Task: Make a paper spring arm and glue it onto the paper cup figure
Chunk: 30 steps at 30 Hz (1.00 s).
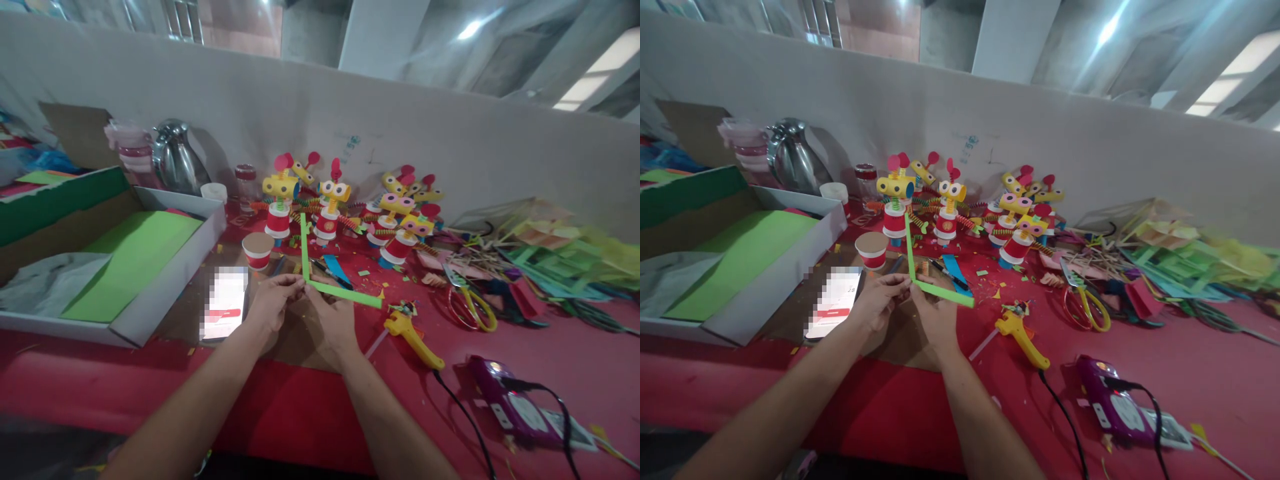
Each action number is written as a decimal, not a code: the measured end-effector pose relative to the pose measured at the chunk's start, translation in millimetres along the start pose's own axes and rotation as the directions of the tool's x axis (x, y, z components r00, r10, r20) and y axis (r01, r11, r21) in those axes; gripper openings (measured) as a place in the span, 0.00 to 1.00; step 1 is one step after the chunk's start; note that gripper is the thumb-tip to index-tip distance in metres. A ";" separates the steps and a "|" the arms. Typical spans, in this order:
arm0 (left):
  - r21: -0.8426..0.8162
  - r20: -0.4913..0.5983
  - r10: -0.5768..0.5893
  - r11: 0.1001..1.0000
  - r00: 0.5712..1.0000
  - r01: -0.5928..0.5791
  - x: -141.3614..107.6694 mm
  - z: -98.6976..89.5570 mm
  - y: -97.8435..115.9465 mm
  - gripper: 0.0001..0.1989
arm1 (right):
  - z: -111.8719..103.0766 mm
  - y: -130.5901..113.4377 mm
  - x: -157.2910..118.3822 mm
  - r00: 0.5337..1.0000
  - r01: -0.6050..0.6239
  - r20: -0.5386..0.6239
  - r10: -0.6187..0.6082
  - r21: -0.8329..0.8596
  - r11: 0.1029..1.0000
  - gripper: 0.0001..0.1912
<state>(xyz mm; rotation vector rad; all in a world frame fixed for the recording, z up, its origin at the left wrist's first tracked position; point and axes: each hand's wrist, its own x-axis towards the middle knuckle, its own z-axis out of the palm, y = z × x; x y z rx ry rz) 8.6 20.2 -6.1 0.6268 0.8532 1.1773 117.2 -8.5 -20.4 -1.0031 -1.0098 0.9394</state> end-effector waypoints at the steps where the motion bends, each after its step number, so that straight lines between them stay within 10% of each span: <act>1: -0.006 0.009 0.000 1.000 1.000 0.000 -0.1 0.3 -0.9 0.14 | 0.7 0.2 0.0 0.999 -0.025 -0.025 0.026 0.039 0.999 0.15; 7: -0.001 0.063 0.021 1.000 0.998 -0.021 -2.2 1.0 -5.8 0.11 | -1.4 0.7 2.7 0.985 -0.109 -0.113 0.130 0.171 0.979 0.16; 19: 0.235 0.139 0.060 0.968 0.989 -0.092 -6.6 -3.2 5.2 0.14 | -7.8 -8.5 3.9 0.997 -0.058 -0.047 0.054 -0.089 0.994 0.15; 30: -0.042 0.065 -0.053 0.998 0.996 0.055 -8.1 6.0 1.9 0.15 | -9.9 -1.6 1.7 0.993 0.118 0.047 -0.110 -0.240 0.964 0.12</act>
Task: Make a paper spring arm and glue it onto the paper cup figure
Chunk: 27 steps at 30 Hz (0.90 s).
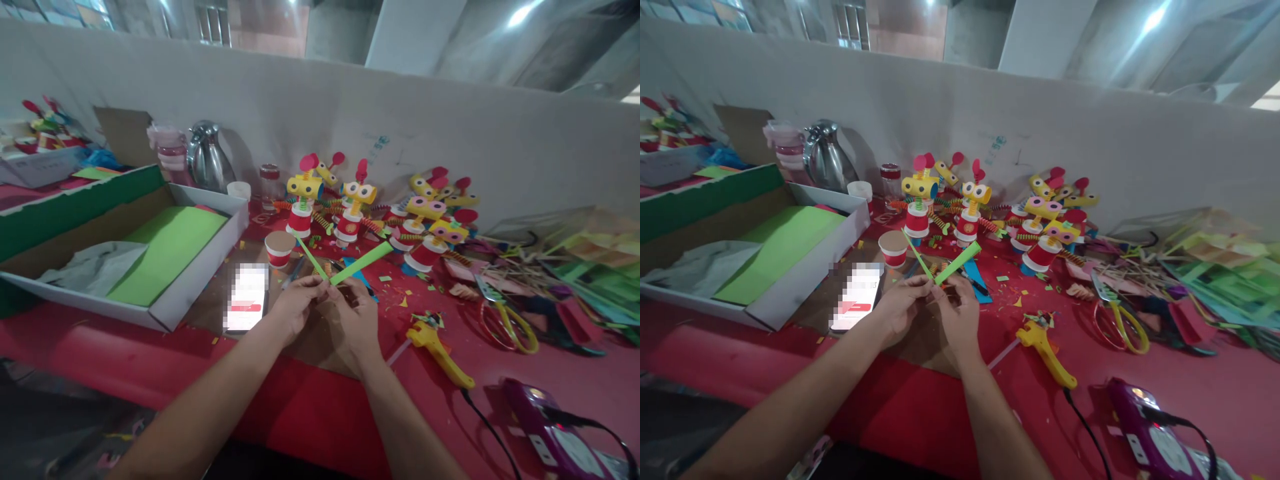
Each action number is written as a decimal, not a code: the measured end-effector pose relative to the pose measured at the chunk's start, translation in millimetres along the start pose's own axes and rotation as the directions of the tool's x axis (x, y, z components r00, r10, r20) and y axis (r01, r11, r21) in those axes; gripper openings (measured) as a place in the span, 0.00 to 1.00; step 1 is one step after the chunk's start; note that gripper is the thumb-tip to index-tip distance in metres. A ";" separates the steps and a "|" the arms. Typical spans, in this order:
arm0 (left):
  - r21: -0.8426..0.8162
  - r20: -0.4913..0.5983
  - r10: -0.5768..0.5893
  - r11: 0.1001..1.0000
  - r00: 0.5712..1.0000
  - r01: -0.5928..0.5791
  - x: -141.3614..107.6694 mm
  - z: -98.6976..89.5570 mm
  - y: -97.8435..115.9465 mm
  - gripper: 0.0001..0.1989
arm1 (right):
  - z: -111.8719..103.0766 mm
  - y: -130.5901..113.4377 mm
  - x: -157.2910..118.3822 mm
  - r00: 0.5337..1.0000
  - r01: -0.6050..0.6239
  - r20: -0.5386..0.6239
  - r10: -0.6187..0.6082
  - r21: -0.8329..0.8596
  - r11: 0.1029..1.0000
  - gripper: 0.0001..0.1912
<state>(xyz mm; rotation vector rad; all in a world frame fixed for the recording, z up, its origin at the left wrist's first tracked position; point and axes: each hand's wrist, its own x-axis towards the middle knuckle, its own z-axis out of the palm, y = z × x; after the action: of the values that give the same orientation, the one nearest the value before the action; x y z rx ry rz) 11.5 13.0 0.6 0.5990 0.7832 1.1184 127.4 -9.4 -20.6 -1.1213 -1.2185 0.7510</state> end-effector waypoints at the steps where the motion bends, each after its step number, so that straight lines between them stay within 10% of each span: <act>1: -0.005 0.005 -0.008 1.000 1.000 0.008 0.5 -0.7 -0.1 0.15 | -0.2 2.1 0.3 1.000 -0.006 -0.024 0.006 -0.008 1.000 0.12; 27: 0.142 -0.080 0.121 0.984 0.989 -0.109 -1.1 -0.4 -13.2 0.14 | -4.2 5.2 -2.1 1.000 -0.004 -0.003 0.003 -0.225 0.974 0.15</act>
<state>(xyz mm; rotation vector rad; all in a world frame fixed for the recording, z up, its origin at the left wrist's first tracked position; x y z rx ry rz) 18.2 7.5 -9.4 0.7210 0.9165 1.2100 131.6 -10.8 -26.0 -1.3092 -1.3243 0.6241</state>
